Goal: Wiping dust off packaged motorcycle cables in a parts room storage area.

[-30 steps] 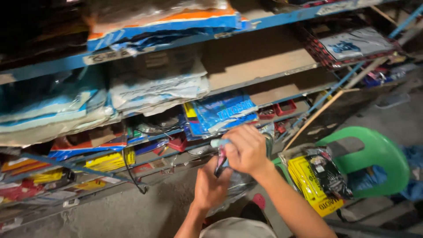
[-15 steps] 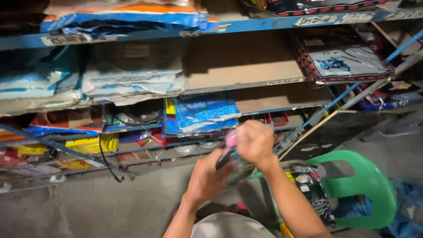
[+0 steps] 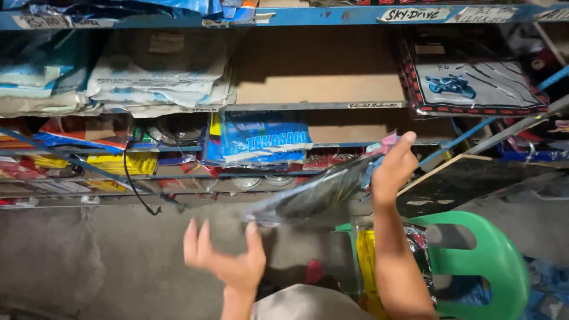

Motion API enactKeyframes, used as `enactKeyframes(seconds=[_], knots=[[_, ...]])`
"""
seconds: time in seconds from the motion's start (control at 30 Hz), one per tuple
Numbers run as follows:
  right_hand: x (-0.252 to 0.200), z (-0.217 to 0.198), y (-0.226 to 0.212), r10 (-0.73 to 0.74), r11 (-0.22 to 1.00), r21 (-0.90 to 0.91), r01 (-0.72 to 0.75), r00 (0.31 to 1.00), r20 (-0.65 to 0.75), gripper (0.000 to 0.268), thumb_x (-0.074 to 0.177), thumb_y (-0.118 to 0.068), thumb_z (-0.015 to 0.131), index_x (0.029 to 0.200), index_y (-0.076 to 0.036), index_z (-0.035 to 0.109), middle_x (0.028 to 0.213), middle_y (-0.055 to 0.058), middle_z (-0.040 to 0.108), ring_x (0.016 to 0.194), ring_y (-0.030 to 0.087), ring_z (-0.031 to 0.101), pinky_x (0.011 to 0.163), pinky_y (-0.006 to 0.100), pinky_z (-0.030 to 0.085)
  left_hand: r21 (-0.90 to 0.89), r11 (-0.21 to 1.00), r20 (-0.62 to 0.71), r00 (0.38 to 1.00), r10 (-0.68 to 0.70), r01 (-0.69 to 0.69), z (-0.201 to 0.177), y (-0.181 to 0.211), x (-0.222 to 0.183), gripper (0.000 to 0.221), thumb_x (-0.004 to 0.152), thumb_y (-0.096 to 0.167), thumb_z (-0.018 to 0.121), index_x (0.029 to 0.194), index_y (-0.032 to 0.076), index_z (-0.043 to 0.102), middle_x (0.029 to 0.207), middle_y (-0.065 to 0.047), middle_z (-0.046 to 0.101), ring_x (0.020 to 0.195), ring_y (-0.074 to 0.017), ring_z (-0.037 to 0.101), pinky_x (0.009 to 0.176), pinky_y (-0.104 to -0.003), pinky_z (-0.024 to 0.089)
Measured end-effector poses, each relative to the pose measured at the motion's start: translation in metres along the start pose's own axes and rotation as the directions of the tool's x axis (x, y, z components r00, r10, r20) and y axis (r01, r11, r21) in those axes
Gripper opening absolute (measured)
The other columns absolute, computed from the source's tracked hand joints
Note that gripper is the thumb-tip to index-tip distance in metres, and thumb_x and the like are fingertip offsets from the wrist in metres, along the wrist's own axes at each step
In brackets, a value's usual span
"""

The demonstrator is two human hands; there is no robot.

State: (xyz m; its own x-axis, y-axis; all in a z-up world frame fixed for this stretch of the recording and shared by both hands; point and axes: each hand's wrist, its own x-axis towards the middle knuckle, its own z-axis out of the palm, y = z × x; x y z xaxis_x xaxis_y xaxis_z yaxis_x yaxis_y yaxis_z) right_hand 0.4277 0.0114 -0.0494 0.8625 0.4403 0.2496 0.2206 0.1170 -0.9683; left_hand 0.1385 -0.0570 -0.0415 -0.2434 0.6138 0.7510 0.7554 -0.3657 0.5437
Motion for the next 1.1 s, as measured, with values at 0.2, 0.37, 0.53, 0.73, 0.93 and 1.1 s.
enactKeyframes(seconds=[0.2, 0.37, 0.53, 0.73, 0.93, 1.1], knots=[[-0.023, 0.026, 0.018, 0.253, 0.953, 0.158, -0.261, 0.965, 0.067, 0.054, 0.107, -0.051, 0.04, 0.087, -0.008, 0.067, 0.07, 0.002, 0.06, 0.064, 0.013, 0.054, 0.065, 0.027, 0.047, -0.357, 0.846, 0.578, 0.805, -0.132, 0.396, 0.011, -0.005, 0.016, 0.099, 0.06, 0.008, 0.085, 0.145, -0.003, 0.036, 0.126, -0.022, 0.059, 0.106, -0.035, 0.063, 0.096, -0.044, 0.05], [-0.074, 0.064, -0.019, 0.16, 0.975, 0.134, -0.175, 0.98, 0.121, 0.055, 0.109, -0.045, 0.04, 0.084, -0.003, 0.064, 0.071, 0.004, 0.061, 0.062, 0.012, 0.052, 0.062, 0.026, 0.045, -0.3, 0.739, 0.753, 0.625, -0.206, 0.604, 0.023, -0.101, -0.006, 0.014, 0.079, 0.018, 0.075, 0.087, 0.007, 0.076, 0.061, -0.003, 0.07, 0.05, -0.0164, 0.055, 0.049, -0.032, 0.048], [-0.107, 0.095, -0.056, -0.41, 0.908, -0.093, 0.408, 0.912, 0.0, 0.027, 0.109, -0.012, 0.038, 0.086, -0.001, 0.049, 0.076, 0.004, 0.047, 0.069, 0.014, 0.039, 0.064, 0.03, 0.039, -0.295, 0.651, 0.806, 0.548, -0.224, 0.7, 0.002, -0.149, 0.026, 0.04, 0.082, 0.033, 0.076, 0.059, 0.004, 0.064, 0.05, -0.001, 0.055, 0.047, -0.0144, 0.043, 0.044, -0.033, 0.039], [-0.163, 0.131, -0.13, -0.783, 0.568, -0.176, 0.804, 0.594, 0.187, 0.03, 0.105, -0.015, 0.042, 0.099, 0.002, 0.066, 0.106, 0.016, 0.067, 0.099, 0.033, 0.058, 0.099, 0.048, 0.046, -0.347, 0.546, 0.872, 0.477, -0.112, 0.763, -0.026, -0.19, 0.066, 0.046, 0.088, 0.028, 0.076, 0.056, 0.003, 0.054, 0.052, 0.0, 0.049, 0.047, -0.0116, 0.037, 0.041, -0.031, 0.031], [-0.225, 0.156, -0.175, -0.738, 0.545, -0.106, 0.831, 0.536, 0.411, 0.022, 0.09, -0.019, 0.049, 0.077, -0.006, 0.06, 0.076, 0.01, 0.06, 0.069, 0.027, 0.047, 0.079, 0.041, 0.039, -0.296, 0.678, 0.931, 0.361, 0.049, 0.672, -0.022, -0.2, 0.084, 0.049, 0.086, 0.039, 0.076, 0.057, 0.004, 0.057, 0.053, -0.001, 0.05, 0.05, -0.0139, 0.041, 0.044, -0.034, 0.039], [-0.198, 0.141, -0.147, -0.773, 0.461, -0.076, 0.884, 0.442, 0.455, 0.032, 0.095, -0.022, 0.04, 0.074, -0.006, 0.06, 0.072, 0.011, 0.056, 0.064, 0.028, 0.045, 0.067, 0.041, 0.036, -0.377, 0.752, 0.887, 0.444, 0.126, 0.541, -0.026, -0.195, 0.084, 0.054, 0.087, 0.044, 0.071, 0.055, 0.005, 0.051, 0.051, -0.004, 0.048, 0.048, -0.0178, 0.039, 0.046, -0.038, 0.041]])
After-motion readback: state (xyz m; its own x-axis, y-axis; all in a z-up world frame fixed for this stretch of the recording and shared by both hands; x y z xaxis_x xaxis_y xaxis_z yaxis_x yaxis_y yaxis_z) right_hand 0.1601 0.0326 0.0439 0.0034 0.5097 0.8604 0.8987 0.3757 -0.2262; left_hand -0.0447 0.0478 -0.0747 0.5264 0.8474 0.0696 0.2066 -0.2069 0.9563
